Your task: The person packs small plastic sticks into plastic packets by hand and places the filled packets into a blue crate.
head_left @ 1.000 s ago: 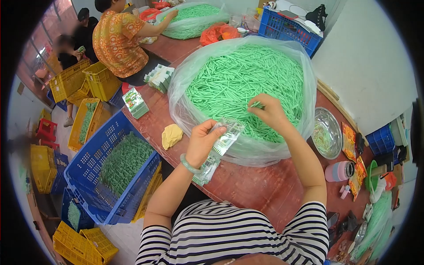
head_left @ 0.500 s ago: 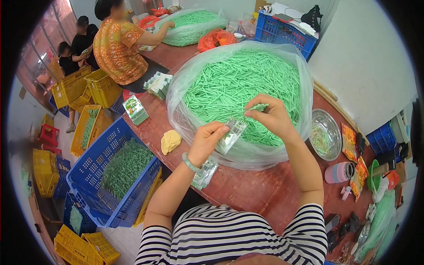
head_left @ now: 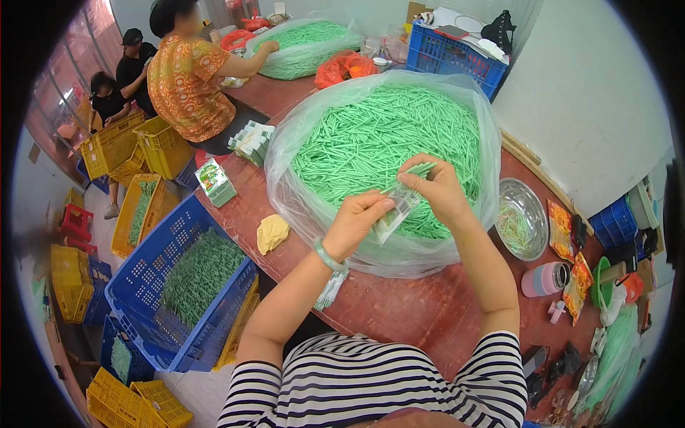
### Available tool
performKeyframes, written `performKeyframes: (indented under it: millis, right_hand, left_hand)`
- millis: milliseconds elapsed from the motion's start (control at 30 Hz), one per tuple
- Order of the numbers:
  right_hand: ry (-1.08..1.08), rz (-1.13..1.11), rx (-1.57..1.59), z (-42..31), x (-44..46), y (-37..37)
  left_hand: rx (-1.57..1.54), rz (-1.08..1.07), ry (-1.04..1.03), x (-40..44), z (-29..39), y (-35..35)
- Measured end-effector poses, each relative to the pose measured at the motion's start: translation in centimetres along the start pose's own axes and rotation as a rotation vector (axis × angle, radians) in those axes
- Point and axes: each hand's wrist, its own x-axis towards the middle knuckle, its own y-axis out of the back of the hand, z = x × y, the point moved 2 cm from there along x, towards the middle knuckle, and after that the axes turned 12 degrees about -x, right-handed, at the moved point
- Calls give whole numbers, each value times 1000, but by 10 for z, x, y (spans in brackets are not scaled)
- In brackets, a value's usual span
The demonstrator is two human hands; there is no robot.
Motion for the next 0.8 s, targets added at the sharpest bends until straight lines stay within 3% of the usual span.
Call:
performKeyframes:
  millis: [133, 333, 667, 800]
  right_hand:
    - [-18, -8, 110, 10, 1, 4]
    - [107, 223, -23, -8, -2, 38]
    - [84, -56, -200, -24, -15, 17]
    - [-25, -116, -238, -25, -14, 15]
  left_hand:
    - [-35, -19, -1, 11, -6, -8]
    - [232, -2, -118, 10, 1, 2]
    - [284, 24, -137, -3, 8, 8]
    - [316, 29, -183, -3, 4, 6]
